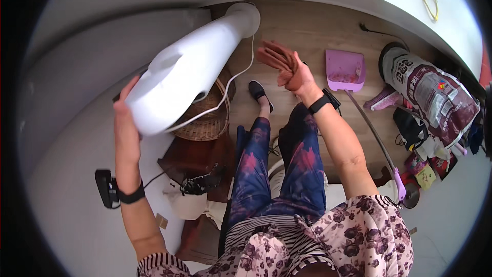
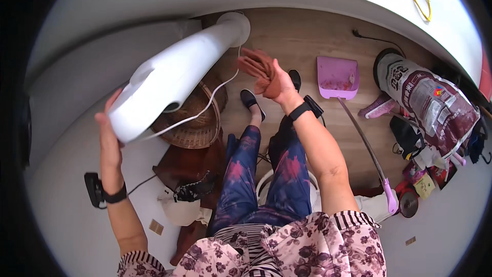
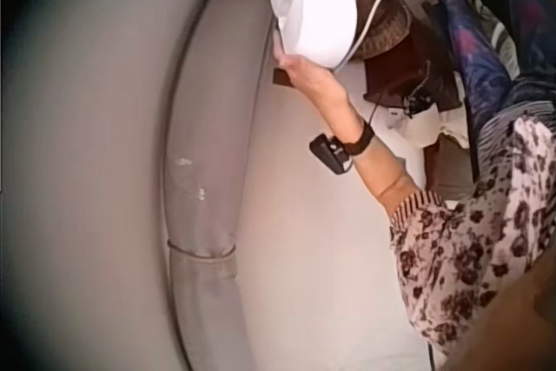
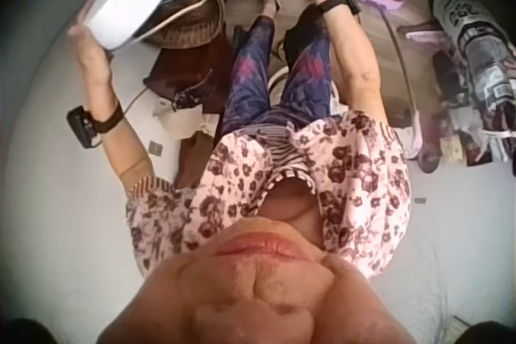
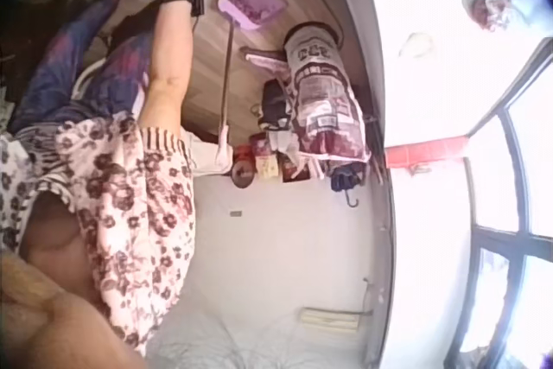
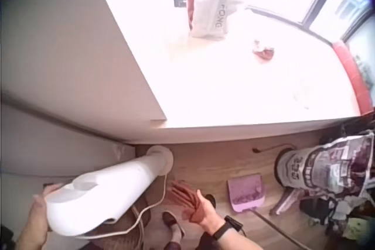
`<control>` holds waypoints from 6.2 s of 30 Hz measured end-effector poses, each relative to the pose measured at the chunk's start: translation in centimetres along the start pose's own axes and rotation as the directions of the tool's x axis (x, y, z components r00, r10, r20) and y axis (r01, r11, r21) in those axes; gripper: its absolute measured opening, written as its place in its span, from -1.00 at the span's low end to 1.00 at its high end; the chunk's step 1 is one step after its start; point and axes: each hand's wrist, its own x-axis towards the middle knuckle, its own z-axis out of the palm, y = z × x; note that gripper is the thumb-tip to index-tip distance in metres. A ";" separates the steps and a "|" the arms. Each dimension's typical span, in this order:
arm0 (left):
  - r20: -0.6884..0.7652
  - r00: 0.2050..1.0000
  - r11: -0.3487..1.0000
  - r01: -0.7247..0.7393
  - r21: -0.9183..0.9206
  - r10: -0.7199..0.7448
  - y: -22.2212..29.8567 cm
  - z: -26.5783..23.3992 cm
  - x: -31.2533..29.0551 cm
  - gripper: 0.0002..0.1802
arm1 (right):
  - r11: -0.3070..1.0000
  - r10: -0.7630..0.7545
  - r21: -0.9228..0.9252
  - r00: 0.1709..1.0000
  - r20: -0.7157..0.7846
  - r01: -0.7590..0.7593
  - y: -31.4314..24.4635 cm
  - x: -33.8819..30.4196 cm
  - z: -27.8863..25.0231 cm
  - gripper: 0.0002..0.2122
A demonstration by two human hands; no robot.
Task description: The person unplugs a fan, wipes the exterior and the grille using a cloth, and then rinses the cloth in a bucket in a bathroom.
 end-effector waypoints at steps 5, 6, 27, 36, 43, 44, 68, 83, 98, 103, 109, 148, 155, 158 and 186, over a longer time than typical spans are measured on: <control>0.046 0.992 0.917 -0.125 0.380 0.116 2.9 0.0 0.3 0.01 | 0.997 -0.077 -0.006 0.991 -0.105 0.076 1.9 -4.1 0.2 -0.60; 0.065 0.964 0.860 -0.259 0.440 0.258 2.8 0.1 0.6 -0.02 | 0.996 -0.094 0.001 0.990 -0.103 0.094 2.1 -4.8 -0.2 -0.60; 0.164 0.975 0.913 -0.076 -0.402 0.153 -10.5 7.3 -4.7 -0.59 | 0.982 0.163 0.026 0.916 0.367 -0.186 6.1 -7.3 -0.2 -0.64; 0.229 0.973 0.859 0.092 -0.504 0.030 -17.3 17.4 -6.1 -0.40 | 0.809 0.503 -0.198 0.826 -0.253 -0.553 11.8 -7.9 4.7 -0.41; -0.270 0.940 0.969 0.161 -0.186 -0.208 -19.6 15.7 -11.8 -0.60 | 0.614 0.481 -0.378 0.708 -0.517 -0.693 10.0 -5.3 -1.0 -0.50; -0.366 0.926 0.972 0.003 -0.235 -0.091 -19.9 16.2 -12.5 -0.63 | 0.577 0.474 -0.371 0.668 -0.573 -0.727 10.3 -4.4 -1.8 -0.56; -0.252 0.946 0.528 -0.111 -0.842 -0.204 -29.0 28.2 -14.8 -0.73 | -0.790 0.543 -0.273 0.833 0.104 0.549 19.8 9.2 -13.7 -0.81; -0.083 0.909 0.601 0.199 -0.774 -0.408 -43.8 34.2 -12.2 -0.89 | -0.673 0.128 0.651 0.922 -0.366 0.351 24.9 34.2 -23.5 -0.67; 0.066 0.971 0.656 0.205 -0.726 -0.231 -45.1 28.0 -6.2 -0.80 | -0.717 -0.162 0.360 0.645 0.746 -0.597 10.5 55.4 -35.8 -0.56; 0.122 0.956 0.689 0.277 -0.670 -0.266 -45.8 29.3 -7.0 -0.78 | -0.931 -0.307 0.044 0.841 0.445 -0.363 14.5 48.8 -38.5 -0.55; 0.061 0.984 0.726 0.167 -0.667 -0.170 -44.4 30.5 -6.1 -0.79 | -0.897 -0.056 0.406 0.956 0.289 -0.175 11.7 43.8 -37.9 -0.50; 0.126 0.977 0.761 0.214 -0.613 -0.173 -42.6 30.9 -4.4 -0.82 | -0.977 -0.156 -0.178 0.960 0.234 -0.115 7.5 37.0 -36.8 -0.31; 0.134 0.971 0.819 0.239 -0.522 -0.198 -43.9 30.6 -4.7 -0.79 | -0.991 -0.121 -0.085 0.978 0.170 -0.108 15.2 43.0 -35.3 -0.20; 0.144 0.961 0.798 0.276 -0.536 -0.236 -44.4 30.3 -5.0 -0.79 | -0.923 -0.250 0.243 0.945 0.210 -0.299 17.8 47.3 -34.5 -0.28; 0.109 0.979 0.789 0.202 -0.580 -0.171 -42.5 30.9 -2.8 -0.80 | -0.919 -0.186 0.279 0.929 0.319 -0.279 5.2 37.2 -39.6 -0.32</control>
